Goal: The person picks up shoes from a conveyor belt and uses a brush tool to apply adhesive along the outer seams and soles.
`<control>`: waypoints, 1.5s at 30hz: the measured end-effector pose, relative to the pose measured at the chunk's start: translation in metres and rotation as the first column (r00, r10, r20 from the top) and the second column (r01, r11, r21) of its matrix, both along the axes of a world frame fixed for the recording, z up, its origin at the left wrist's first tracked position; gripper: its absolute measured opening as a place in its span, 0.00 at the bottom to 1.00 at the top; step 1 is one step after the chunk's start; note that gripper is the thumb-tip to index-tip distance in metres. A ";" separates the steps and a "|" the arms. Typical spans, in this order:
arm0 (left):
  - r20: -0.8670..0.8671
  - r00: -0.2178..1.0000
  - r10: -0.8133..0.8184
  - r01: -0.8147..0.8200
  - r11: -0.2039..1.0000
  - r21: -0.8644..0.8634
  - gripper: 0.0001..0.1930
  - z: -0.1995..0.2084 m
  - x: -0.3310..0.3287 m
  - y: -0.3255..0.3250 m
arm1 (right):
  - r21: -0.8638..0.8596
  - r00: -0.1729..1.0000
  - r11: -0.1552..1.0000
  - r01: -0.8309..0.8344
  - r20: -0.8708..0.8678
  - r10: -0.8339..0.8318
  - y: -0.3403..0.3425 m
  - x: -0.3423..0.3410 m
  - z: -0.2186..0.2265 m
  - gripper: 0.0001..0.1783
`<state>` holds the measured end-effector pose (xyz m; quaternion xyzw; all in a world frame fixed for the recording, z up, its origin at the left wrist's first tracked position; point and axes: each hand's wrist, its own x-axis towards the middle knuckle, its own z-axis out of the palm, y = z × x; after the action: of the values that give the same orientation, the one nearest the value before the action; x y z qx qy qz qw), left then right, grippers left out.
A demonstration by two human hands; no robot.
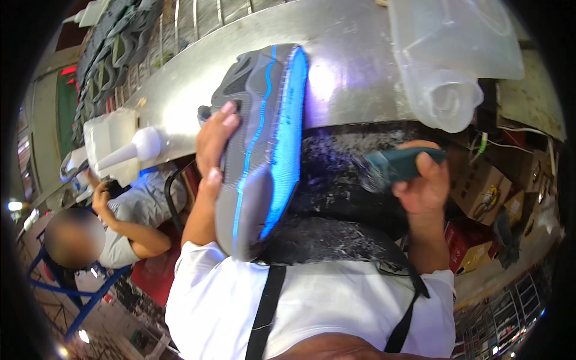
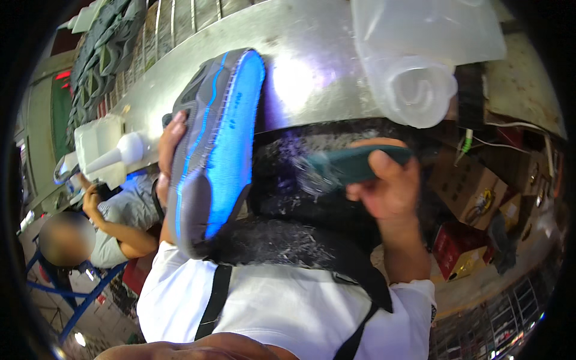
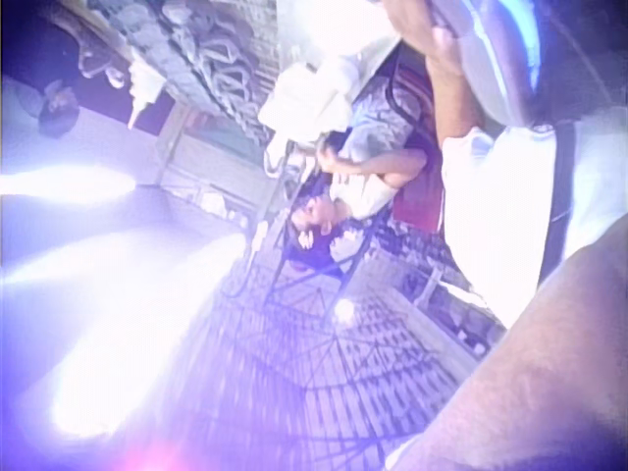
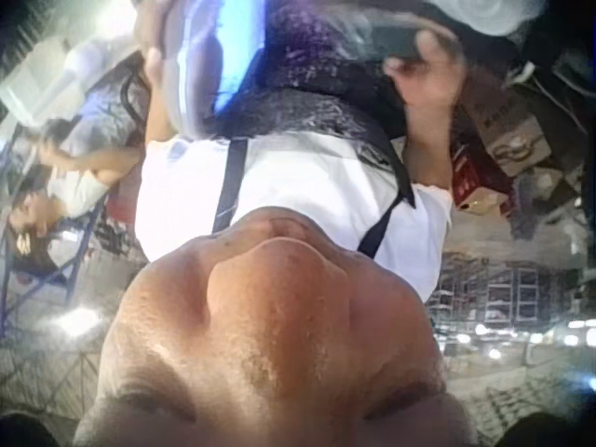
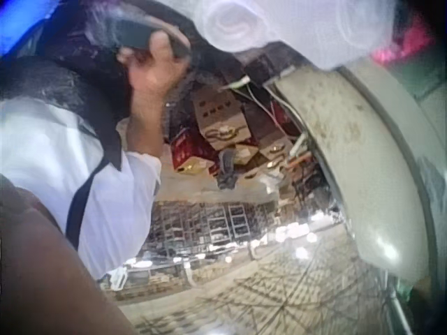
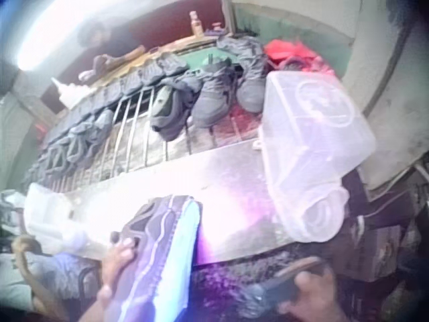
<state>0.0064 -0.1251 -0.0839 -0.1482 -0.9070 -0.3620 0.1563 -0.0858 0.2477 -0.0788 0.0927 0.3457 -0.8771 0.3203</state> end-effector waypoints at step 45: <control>-0.613 0.785 -0.092 -0.151 0.931 -0.332 0.40 -0.016 -0.011 0.029 | 0.413 0.644 0.896 0.160 -0.732 0.222 -0.091 -0.029 0.008 0.10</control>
<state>-0.0047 -0.0966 -0.0996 -0.2703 -0.8584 -0.1167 0.4202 -0.1151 0.1562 -0.0705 -0.2216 0.6392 -0.7249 0.1301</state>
